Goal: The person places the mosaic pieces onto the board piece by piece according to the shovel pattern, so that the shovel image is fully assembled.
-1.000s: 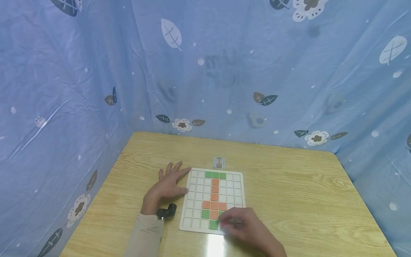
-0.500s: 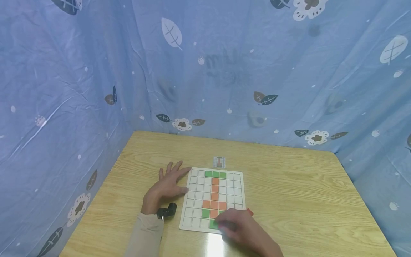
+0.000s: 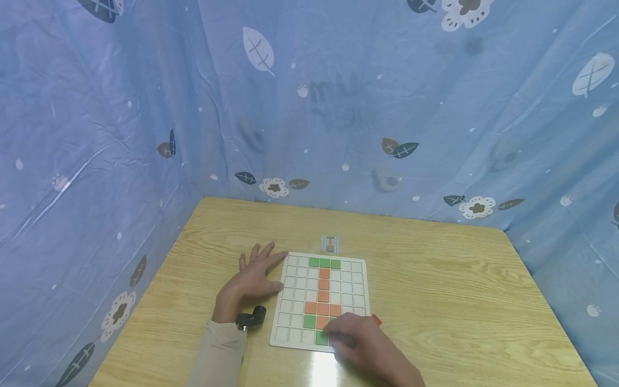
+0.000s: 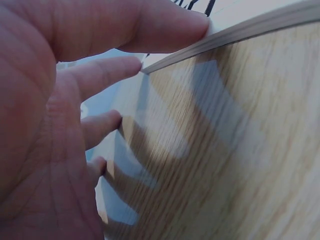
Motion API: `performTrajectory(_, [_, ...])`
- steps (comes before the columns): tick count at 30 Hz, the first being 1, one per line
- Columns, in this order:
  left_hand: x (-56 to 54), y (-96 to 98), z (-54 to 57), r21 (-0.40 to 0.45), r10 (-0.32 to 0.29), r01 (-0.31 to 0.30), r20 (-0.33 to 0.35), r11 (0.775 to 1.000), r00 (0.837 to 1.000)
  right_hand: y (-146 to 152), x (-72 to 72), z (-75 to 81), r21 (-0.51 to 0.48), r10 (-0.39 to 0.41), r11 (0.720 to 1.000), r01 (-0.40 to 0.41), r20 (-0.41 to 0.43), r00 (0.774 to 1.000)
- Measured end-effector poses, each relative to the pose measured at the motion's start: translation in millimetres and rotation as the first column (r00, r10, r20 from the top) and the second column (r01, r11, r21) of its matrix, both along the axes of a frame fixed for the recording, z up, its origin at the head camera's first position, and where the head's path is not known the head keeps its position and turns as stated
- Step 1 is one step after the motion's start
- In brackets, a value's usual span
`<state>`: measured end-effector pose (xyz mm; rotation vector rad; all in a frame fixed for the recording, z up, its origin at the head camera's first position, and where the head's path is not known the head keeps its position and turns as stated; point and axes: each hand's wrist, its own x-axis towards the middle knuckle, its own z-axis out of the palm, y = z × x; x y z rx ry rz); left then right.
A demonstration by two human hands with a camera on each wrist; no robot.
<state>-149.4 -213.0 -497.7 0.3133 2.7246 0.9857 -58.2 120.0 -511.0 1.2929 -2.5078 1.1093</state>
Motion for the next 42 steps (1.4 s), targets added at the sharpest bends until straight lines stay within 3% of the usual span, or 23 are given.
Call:
performTrajectory(9, [1.4, 1.4, -0.3, 0.051, 0.003, -0.001, -0.030, 0.999, 1.000, -3, 1.6, 0.2, -0.040, -0.004, 0.999, 0.005, 0.030, 1.000])
performTrajectory(17, [-1.4, -0.5, -4.7, 0.015, 0.004, -0.004, -0.007, 1.000, 1.000, -1, 1.9, -0.4, -0.022, -0.033, 0.999, 0.034, 0.040, 0.999])
performTrajectory(23, [0.4, -0.4, -0.2, 0.006, -0.001, 0.001, 0.009, 1.000, 1.000, 10, -3.5, 1.0, -0.120, -0.037, 0.992, 0.046, 0.079, 0.996])
performTrajectory(31, [0.2, 0.5, 0.5, 0.002, 0.002, -0.002, 0.006, 1.000, 1.000, 41, -12.4, 10.0, -0.091, -0.227, 0.968, 0.232, 0.067, 0.972])
performTrajectory(42, [1.7, 0.8, -1.1, 0.052, 0.000, 0.002, -0.031, 0.999, 1.000, 80, -6.9, 11.3, -0.068, -0.382, 0.920, 0.385, 0.045, 0.923])
